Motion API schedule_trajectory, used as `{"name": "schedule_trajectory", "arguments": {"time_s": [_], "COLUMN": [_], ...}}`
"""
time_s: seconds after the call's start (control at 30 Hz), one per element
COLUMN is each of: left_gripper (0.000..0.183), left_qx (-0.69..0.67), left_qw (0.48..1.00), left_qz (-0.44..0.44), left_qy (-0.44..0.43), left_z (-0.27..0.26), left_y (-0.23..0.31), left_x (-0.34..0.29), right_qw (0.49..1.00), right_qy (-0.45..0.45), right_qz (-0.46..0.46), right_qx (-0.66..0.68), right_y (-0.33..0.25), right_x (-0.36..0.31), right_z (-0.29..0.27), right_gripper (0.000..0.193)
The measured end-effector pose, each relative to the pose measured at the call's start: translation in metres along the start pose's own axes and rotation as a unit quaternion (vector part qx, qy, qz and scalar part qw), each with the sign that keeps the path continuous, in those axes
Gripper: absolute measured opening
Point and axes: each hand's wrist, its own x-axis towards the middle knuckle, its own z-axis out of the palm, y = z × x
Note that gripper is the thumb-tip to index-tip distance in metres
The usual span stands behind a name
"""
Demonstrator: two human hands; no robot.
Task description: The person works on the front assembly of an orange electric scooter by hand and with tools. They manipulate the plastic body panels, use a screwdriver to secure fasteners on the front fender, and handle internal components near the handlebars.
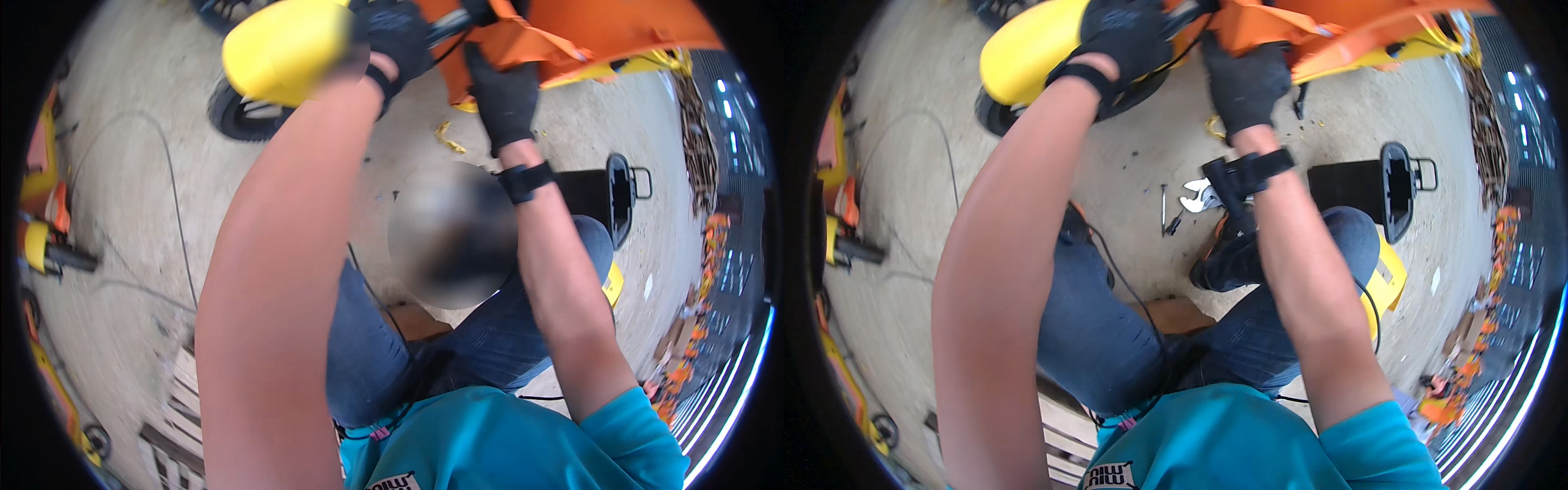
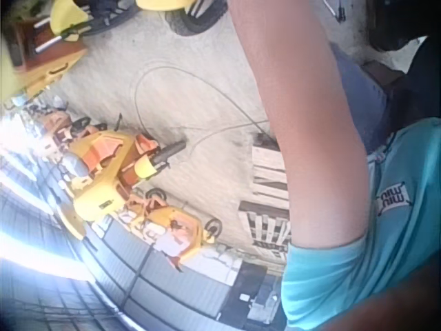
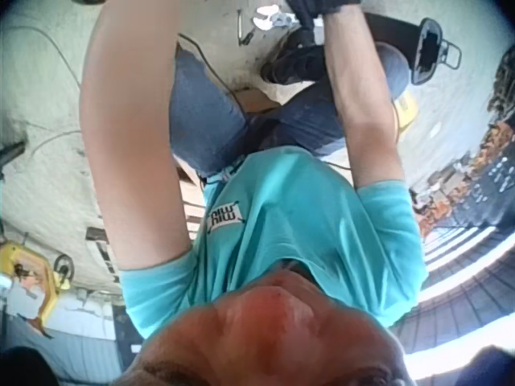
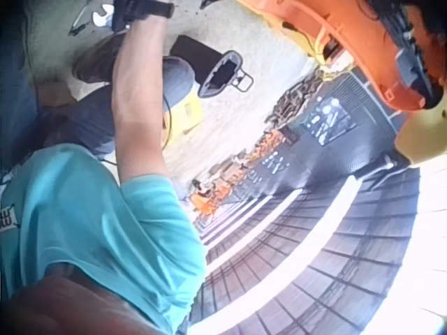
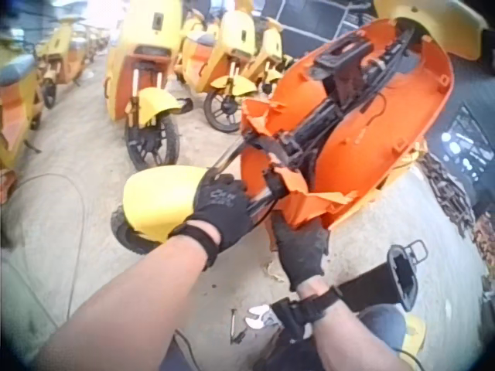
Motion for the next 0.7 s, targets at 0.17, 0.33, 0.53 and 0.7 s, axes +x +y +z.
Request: {"name": "schedule_trajectory", "arguments": {"time_s": [0.17, 0.33, 0.53, 0.7], "left_gripper": [0.05, 0.045, 0.041, 0.038], "left_qx": [0.066, 0.067, 0.014, -0.063], "left_qw": [0.992, 0.993, 0.998, 0.996], "left_qz": [0.084, 0.091, 0.065, 0.063], "left_qy": [0.069, 0.02, 0.004, 0.009], "left_z": [0.024, 0.017, 0.021, 0.018], "left_y": [-0.008, -0.001, 0.002, -0.005], "left_x": [0.004, 0.011, 0.014, 0.007], "right_qw": [0.996, 0.528, 0.321, 0.328], "right_qy": [0.061, -0.019, -0.005, 0.027], "right_qz": [0.018, 0.576, 0.534, 0.432], "right_qx": [0.068, 0.624, 0.782, 0.839], "right_y": [0.002, 0.095, 0.073, 0.071], "right_x": [-0.067, -0.116, -0.067, -0.049], "right_z": [-0.009, 0.026, 0.037, 0.078], "right_gripper": [0.043, 0.04, 0.055, 0.038]}}
